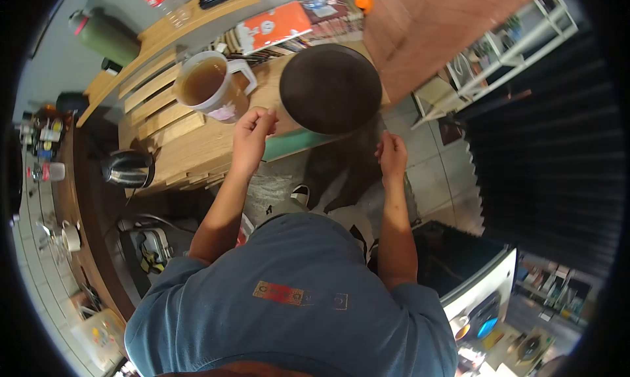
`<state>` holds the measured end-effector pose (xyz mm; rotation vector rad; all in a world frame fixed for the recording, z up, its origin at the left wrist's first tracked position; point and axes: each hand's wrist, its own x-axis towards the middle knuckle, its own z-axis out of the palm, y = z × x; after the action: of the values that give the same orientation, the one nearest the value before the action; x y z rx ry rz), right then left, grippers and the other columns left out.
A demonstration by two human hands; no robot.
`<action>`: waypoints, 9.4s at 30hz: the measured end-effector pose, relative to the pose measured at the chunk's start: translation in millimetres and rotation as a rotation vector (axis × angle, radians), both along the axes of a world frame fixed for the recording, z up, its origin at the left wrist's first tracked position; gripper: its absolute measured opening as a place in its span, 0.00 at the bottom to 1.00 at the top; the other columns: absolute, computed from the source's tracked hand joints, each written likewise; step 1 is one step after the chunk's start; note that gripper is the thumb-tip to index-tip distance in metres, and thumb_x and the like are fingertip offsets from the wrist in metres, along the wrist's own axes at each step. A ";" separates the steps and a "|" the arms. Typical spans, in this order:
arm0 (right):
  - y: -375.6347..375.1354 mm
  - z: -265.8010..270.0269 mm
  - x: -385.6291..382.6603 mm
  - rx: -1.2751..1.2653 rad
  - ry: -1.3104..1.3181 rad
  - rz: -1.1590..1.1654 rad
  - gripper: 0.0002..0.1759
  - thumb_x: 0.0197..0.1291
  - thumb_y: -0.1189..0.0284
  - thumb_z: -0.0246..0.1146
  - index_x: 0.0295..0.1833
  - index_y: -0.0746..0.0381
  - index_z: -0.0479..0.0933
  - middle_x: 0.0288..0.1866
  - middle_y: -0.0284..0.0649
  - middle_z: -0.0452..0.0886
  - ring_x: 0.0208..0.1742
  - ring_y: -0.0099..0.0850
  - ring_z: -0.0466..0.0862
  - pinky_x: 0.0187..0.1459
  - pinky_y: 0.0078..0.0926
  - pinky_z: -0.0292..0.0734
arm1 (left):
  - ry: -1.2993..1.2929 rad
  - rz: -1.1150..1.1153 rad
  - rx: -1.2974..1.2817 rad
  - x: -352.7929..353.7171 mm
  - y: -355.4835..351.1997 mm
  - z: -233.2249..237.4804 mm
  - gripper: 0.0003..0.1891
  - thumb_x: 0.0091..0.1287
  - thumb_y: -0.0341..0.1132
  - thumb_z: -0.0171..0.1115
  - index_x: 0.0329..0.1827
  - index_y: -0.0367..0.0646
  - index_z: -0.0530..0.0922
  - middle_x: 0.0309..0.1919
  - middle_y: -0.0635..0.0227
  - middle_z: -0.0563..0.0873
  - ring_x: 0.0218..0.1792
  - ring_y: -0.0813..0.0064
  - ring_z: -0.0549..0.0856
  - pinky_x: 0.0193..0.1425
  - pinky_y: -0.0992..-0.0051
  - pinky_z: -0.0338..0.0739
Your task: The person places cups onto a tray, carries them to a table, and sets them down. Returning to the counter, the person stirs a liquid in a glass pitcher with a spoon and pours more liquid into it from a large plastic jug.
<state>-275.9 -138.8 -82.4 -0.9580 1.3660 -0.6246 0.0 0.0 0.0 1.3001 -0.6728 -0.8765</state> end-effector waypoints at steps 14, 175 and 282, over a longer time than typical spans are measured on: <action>-120.0 -135.2 99.6 0.289 0.188 0.046 0.39 0.63 0.62 0.59 0.69 0.73 0.48 0.65 0.56 0.64 0.65 0.45 0.68 0.65 0.35 0.61 | 0.027 0.702 0.136 25.6 -4.7 -18.0 0.15 0.68 0.42 0.60 0.28 0.40 0.77 0.23 0.77 0.75 0.26 0.87 0.70 0.33 0.83 0.65; 693.6 48.9 -207.2 0.246 1.251 -2.382 0.45 0.41 0.57 0.75 0.61 0.69 0.66 0.51 0.52 0.79 0.54 0.42 0.80 0.54 0.34 0.73 | -0.632 -2.476 0.172 -533.9 176.0 -66.7 0.16 0.68 0.36 0.58 0.50 0.33 0.69 0.25 0.66 0.78 0.20 0.78 0.79 0.20 0.78 0.76; 64.6 105.2 -402.4 -0.495 0.415 -1.476 0.21 0.69 0.74 0.47 0.66 0.68 0.64 0.57 0.47 0.76 0.58 0.29 0.75 0.60 0.24 0.67 | -0.423 -1.395 0.036 -534.2 -376.0 25.4 0.21 0.71 0.42 0.52 0.59 0.35 0.73 0.50 0.64 0.81 0.50 0.72 0.79 0.58 0.74 0.69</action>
<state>-678.2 -74.2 22.8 -0.2612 2.2674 -2.0036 -534.2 -376.0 25.4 0.9184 -2.0041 -1.7030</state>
